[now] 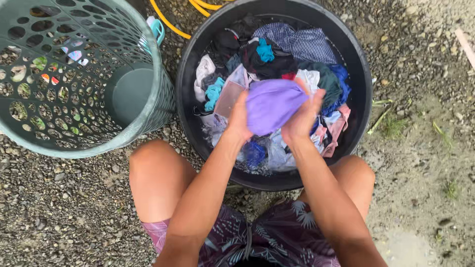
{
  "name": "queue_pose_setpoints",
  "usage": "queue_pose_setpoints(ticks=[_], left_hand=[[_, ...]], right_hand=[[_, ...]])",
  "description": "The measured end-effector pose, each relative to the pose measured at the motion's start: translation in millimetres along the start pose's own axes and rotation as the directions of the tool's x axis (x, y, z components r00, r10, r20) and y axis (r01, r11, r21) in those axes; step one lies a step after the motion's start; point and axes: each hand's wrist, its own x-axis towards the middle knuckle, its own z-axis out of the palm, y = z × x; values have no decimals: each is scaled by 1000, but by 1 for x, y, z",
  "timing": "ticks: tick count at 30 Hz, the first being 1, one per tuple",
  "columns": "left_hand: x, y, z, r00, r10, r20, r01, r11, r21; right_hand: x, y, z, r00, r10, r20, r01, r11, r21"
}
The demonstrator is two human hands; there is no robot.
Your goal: The person hand-washes laundry by transferring clothing between a basket and a basin of soapy water, scrubbing various garments such as shirts and undergarments by hand.
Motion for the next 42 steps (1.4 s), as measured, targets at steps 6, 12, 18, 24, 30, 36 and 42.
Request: queue_pose_setpoints(ticks=[6,12,18,24,30,36,42], left_hand=[[-20,-17,37,999,-37,8,35,985,167],[-55,17,110,930,365,-45,-203,612,765],[-32,4,86,998,14,-68,-16,999,-29],[-60,-12,91,488,828,277,-307,-135,942],[-83,13,116,667,349,658,-449,-517,729],[-97,9,92,529,8,849,-606,-696,385],[-112,70,126,725,288,626,-456,-480,749]], right_hand=[[25,27,-55,984,147,98,-140,987,-76],[29,12,-54,969,-74,236,102,989,-108],[-3,34,-32,968,-98,230,144,971,-193],[12,42,-50,874,309,375,-384,912,143],[64,78,-138,791,541,284,-573,818,39],[79,104,-186,697,640,324,-492,755,-433],[32,60,-36,863,460,212,-413,881,-230]])
